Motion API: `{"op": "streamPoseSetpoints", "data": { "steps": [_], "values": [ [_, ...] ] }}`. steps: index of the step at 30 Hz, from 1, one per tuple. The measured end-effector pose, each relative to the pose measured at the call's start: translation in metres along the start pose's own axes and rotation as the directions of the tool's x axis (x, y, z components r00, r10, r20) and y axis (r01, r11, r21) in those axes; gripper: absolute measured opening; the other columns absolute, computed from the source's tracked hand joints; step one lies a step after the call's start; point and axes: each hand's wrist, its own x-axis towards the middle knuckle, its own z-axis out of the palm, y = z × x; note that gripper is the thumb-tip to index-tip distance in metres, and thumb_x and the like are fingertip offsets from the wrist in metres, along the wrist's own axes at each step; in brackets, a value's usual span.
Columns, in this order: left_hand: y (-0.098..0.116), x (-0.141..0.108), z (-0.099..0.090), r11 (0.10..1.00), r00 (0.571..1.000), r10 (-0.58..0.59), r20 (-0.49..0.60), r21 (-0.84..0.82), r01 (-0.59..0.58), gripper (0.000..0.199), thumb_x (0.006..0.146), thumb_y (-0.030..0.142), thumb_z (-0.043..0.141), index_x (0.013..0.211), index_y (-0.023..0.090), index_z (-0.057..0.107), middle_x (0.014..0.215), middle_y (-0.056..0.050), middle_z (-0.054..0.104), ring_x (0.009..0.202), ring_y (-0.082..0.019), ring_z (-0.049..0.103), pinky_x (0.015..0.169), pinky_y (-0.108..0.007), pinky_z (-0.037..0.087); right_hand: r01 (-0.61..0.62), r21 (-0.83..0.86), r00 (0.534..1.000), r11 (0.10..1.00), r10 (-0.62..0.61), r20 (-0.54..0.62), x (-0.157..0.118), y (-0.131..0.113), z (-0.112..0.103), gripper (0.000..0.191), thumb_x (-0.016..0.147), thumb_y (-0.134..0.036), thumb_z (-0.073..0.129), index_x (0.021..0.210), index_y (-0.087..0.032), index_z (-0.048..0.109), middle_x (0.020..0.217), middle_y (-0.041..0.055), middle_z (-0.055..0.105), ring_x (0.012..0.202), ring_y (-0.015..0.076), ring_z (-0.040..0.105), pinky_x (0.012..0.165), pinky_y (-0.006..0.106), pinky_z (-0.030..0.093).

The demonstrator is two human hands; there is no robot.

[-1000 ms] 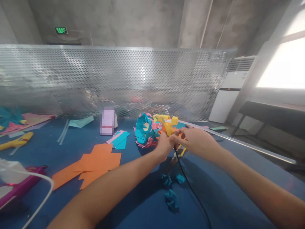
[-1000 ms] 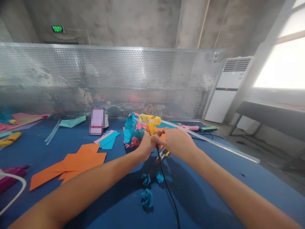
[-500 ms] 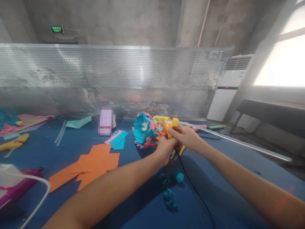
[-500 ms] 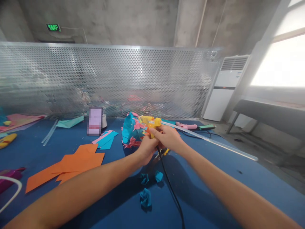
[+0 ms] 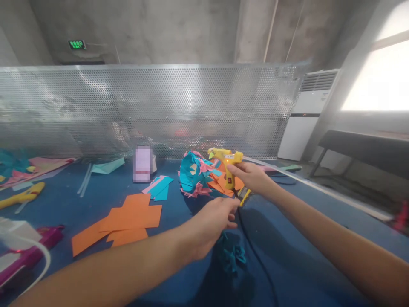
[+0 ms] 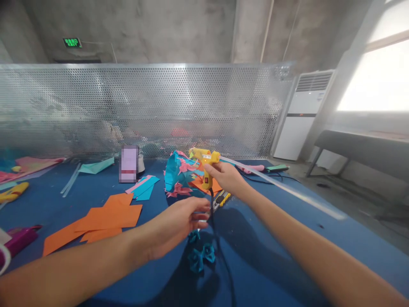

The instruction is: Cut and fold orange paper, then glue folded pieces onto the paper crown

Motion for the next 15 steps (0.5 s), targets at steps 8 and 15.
{"op": "streamPoseSetpoints", "data": {
  "steps": [8, 15],
  "values": [
    [0.032, 0.036, -0.034, 0.864, 0.722, 0.452, -0.524, 0.055, -0.501, 0.004, 0.08, 0.022, 0.055, 0.081, 0.019, 0.053, 0.072, 0.004, 0.052, 0.065, -0.008, 0.048, 0.061, -0.019, 0.037, -0.046, 0.012, 0.999, 0.999, 0.046, 0.019, -0.003, -0.004, -0.003, 0.041, 0.082, -0.052, 0.047, 0.067, -0.018, 0.063, 0.075, 0.0053, 0.071, 0.077, 0.0207, 0.066, 0.077, 0.031, 0.048],
    [0.06, 0.107, -0.076, 0.916, 0.834, 0.224, -0.504, -0.184, -0.356, 0.016, 0.079, 0.024, 0.053, 0.067, 0.015, 0.052, 0.048, 0.005, 0.046, 0.042, -0.008, 0.043, 0.045, -0.019, 0.036, -0.062, -0.072, 0.998, 0.995, 0.064, 0.023, -0.002, -0.005, -0.003, 0.04, 0.084, -0.048, 0.045, 0.076, -0.016, 0.067, 0.076, 0.0056, 0.072, 0.078, 0.0214, 0.066, 0.074, 0.031, 0.048]
  ]
}}
